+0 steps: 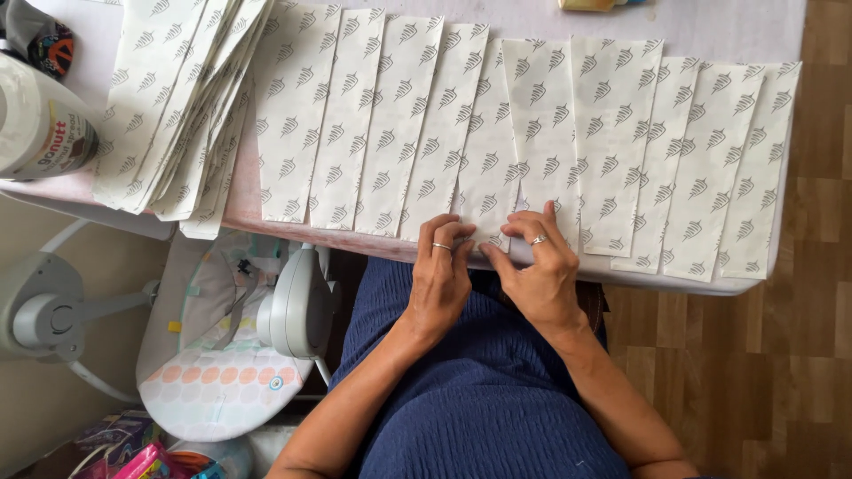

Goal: Applying glue to the edges of paper strips and folding them to create paper bags.

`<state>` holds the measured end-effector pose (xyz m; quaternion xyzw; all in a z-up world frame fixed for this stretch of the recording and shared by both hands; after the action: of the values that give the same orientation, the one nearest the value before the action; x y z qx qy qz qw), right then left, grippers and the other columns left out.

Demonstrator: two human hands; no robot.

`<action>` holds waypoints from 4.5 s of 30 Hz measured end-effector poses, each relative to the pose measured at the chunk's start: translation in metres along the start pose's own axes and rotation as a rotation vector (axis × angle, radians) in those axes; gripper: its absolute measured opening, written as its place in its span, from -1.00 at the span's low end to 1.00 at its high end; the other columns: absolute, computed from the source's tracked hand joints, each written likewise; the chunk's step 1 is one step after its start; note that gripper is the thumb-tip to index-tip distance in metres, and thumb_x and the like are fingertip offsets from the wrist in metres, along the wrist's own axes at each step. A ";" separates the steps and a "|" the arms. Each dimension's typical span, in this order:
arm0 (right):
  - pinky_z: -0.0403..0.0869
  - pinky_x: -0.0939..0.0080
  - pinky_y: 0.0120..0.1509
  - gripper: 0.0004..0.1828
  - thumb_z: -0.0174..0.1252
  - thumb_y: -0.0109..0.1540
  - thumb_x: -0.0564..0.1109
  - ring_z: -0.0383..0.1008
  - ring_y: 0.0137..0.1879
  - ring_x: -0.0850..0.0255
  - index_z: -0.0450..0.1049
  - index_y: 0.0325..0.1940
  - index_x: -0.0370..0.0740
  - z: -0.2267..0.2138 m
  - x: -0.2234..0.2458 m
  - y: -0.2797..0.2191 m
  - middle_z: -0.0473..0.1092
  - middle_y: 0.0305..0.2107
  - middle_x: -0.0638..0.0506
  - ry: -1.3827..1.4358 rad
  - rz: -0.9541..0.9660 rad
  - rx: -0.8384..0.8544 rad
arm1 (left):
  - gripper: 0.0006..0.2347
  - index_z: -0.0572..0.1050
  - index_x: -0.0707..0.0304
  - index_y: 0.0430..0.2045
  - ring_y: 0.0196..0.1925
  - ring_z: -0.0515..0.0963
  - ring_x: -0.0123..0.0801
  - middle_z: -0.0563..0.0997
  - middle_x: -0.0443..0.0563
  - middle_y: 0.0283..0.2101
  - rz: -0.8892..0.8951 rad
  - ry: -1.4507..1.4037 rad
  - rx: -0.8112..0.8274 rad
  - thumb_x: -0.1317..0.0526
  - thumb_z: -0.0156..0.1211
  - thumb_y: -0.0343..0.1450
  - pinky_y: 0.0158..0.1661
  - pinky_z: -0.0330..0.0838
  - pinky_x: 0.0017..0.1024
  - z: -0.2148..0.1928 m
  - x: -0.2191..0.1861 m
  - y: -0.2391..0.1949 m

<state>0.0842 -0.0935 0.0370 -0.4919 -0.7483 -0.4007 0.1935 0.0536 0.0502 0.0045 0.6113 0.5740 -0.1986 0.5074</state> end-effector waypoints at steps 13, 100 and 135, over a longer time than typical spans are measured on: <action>0.26 -0.11 0.53 -0.72 0.19 0.22 -0.47 0.54 0.18 -0.04 0.56 -0.04 -0.29 0.002 0.013 -0.007 0.53 -0.01 -0.08 0.009 -0.099 0.005 | -0.83 0.44 0.34 -0.03 0.29 0.50 0.09 0.51 0.29 0.18 0.300 0.230 -0.044 0.46 0.05 0.51 0.29 0.30 -0.05 -0.026 -0.004 0.002; 0.26 -0.10 0.51 -0.75 0.28 0.20 -0.43 0.54 0.18 -0.07 0.54 -0.04 -0.43 0.088 0.076 0.015 0.47 0.07 -0.19 0.161 -0.297 0.139 | -0.74 0.48 0.46 -0.02 0.21 0.55 0.08 0.54 0.25 0.08 0.281 0.296 -0.052 0.53 0.19 0.40 0.25 0.42 -0.08 -0.120 0.025 0.011; 0.02 -0.19 0.62 -0.71 0.49 0.06 -0.33 0.59 0.04 -0.04 0.51 -0.25 -0.28 0.099 0.053 0.035 0.46 -0.17 -0.01 0.129 -0.080 0.161 | -0.77 0.44 0.31 -0.30 0.16 0.58 0.08 0.45 0.12 -0.02 -0.019 0.057 -0.061 0.49 0.35 0.29 0.16 0.50 -0.08 -0.110 0.049 0.026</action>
<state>0.1024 0.0221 0.0275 -0.4179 -0.7830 -0.3777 0.2638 0.0526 0.1724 0.0186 0.5954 0.5999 -0.1681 0.5073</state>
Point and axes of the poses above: each hand's wrist, its own y-axis towards the middle knuckle, its own z-axis out of the palm, x = y × z, the point moved 7 cm from there along y, towards the middle knuckle
